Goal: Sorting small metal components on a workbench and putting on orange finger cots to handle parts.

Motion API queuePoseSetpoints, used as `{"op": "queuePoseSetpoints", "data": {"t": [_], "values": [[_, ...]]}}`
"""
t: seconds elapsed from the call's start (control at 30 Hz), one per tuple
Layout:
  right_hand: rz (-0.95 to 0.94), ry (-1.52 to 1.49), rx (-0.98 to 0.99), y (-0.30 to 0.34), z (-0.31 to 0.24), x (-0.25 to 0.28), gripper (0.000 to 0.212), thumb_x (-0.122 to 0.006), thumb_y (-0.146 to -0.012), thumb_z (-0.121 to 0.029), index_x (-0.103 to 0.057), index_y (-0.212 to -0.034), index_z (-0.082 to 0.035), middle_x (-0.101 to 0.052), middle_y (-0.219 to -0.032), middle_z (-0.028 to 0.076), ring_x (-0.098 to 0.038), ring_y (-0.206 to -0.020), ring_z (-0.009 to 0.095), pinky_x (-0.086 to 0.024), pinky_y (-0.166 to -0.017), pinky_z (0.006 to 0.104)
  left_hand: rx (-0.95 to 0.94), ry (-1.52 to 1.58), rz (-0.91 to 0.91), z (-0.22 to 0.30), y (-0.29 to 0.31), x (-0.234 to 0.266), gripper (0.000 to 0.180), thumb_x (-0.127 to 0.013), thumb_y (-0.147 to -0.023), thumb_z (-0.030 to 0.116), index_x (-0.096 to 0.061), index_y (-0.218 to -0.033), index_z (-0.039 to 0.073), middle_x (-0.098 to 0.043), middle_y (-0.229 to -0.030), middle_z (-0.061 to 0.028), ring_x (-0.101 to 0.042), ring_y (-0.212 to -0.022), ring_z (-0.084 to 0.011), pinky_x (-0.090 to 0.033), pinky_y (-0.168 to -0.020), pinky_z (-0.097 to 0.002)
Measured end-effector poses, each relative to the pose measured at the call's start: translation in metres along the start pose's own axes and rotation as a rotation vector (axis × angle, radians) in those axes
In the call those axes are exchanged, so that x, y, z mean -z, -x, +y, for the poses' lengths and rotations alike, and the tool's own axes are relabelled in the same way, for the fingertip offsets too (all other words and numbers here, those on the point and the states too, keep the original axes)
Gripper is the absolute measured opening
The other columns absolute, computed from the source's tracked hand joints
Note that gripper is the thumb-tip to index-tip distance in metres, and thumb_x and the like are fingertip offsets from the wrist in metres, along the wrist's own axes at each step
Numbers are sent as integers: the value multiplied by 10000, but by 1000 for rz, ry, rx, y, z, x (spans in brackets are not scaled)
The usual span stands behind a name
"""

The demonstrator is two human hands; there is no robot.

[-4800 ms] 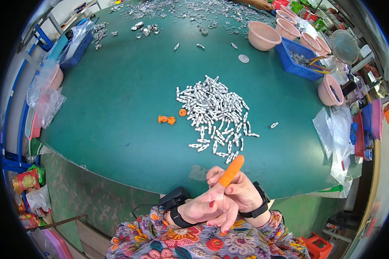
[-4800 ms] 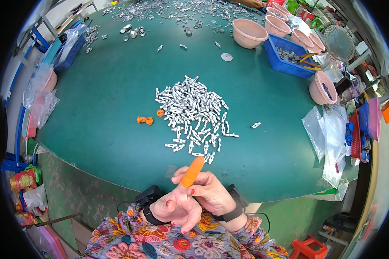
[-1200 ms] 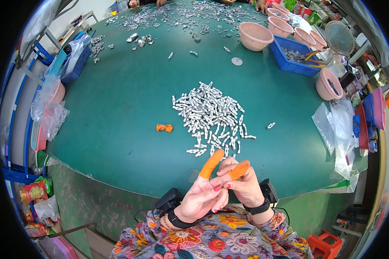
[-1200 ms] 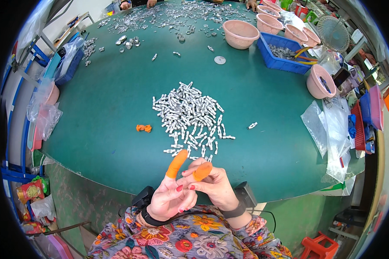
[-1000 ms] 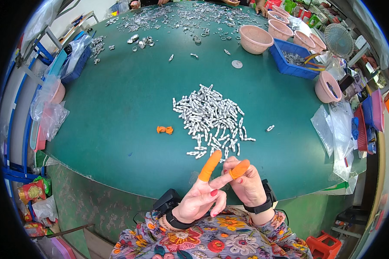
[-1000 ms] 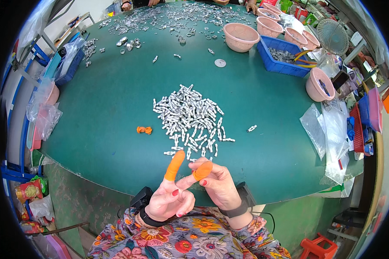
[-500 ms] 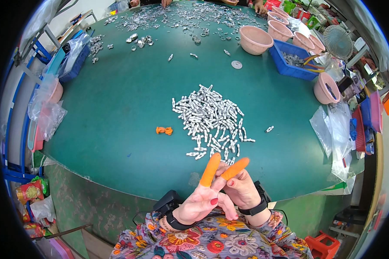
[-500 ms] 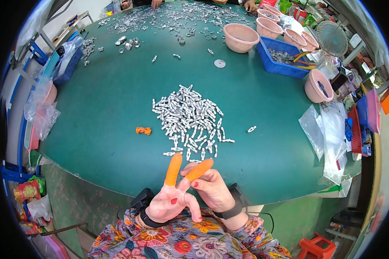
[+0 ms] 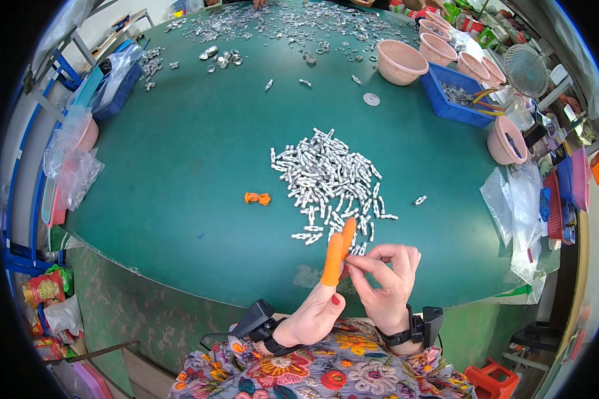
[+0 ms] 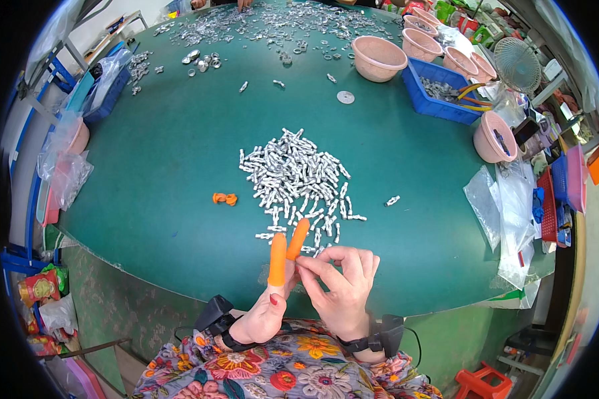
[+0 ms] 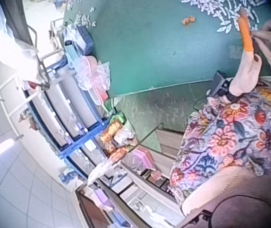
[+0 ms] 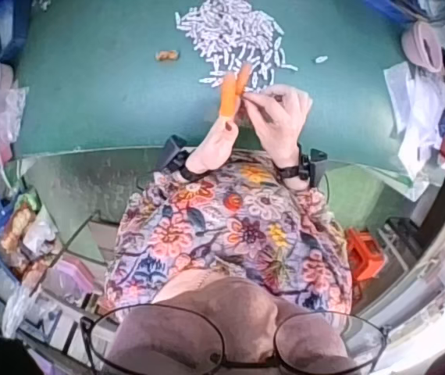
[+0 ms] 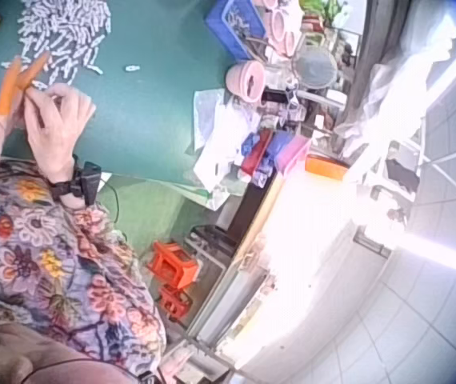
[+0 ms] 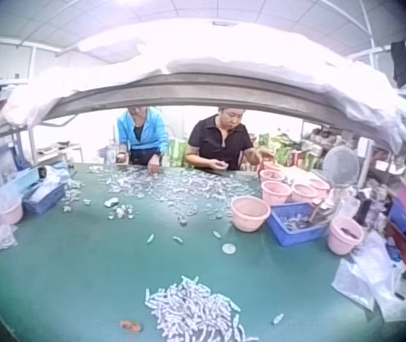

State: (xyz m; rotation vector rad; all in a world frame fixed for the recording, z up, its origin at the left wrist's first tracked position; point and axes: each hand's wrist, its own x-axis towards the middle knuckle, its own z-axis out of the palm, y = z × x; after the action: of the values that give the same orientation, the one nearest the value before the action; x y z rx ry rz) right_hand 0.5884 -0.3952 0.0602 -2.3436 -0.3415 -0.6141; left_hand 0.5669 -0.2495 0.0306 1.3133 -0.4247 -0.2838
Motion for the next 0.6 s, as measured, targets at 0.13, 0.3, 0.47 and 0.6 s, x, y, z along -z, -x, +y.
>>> {"op": "queuePoseSetpoints", "data": {"t": [0.13, 0.3, 0.47, 0.6], "values": [[-27, 63, 2, -4, -2, -2, 225, -787, -663, -96, -719, -856, -190, -567, -873, -50, -495, -835, 174, -326, -743, 343, -54, 67, -8, -3, 1, -1, 796, -288, -1027, 460, 103, -1494, -51, 72, -1586, -225, 110, -1473, -315, 3, -1176, -413], [-63, 37, 10, -7, 4, -7, 227, -774, -638, -97, -653, -815, -172, -557, -909, -24, -504, -866, 201, -329, -751, 362, 36, 186, 3, 2, 0, -3, 744, -263, -1029, 473, 93, -1528, 52, 33, -1605, -165, 19, -1485, -275, -52, -1178, -404], [-129, 5, 45, -4, 7, -11, 238, -769, -629, -103, -609, -796, -162, -557, -945, -1, -513, -918, 220, -342, -767, 375, 79, 849, 173, 7, -10, -4, 715, -284, -989, 591, 76, -1541, 314, -58, -1600, -187, -207, -1445, -285, -186, -1159, -433], [-84, -119, 111, -7, -3, -5, 245, -774, -623, -107, -631, -816, -157, -564, -950, -3, -515, -919, 233, -351, -768, 382, 0, 540, 188, -3, -5, -8, 865, -166, -919, 726, -31, -1556, 157, -121, -1593, -162, -149, -1458, -342, -130, -1161, -472]]}}
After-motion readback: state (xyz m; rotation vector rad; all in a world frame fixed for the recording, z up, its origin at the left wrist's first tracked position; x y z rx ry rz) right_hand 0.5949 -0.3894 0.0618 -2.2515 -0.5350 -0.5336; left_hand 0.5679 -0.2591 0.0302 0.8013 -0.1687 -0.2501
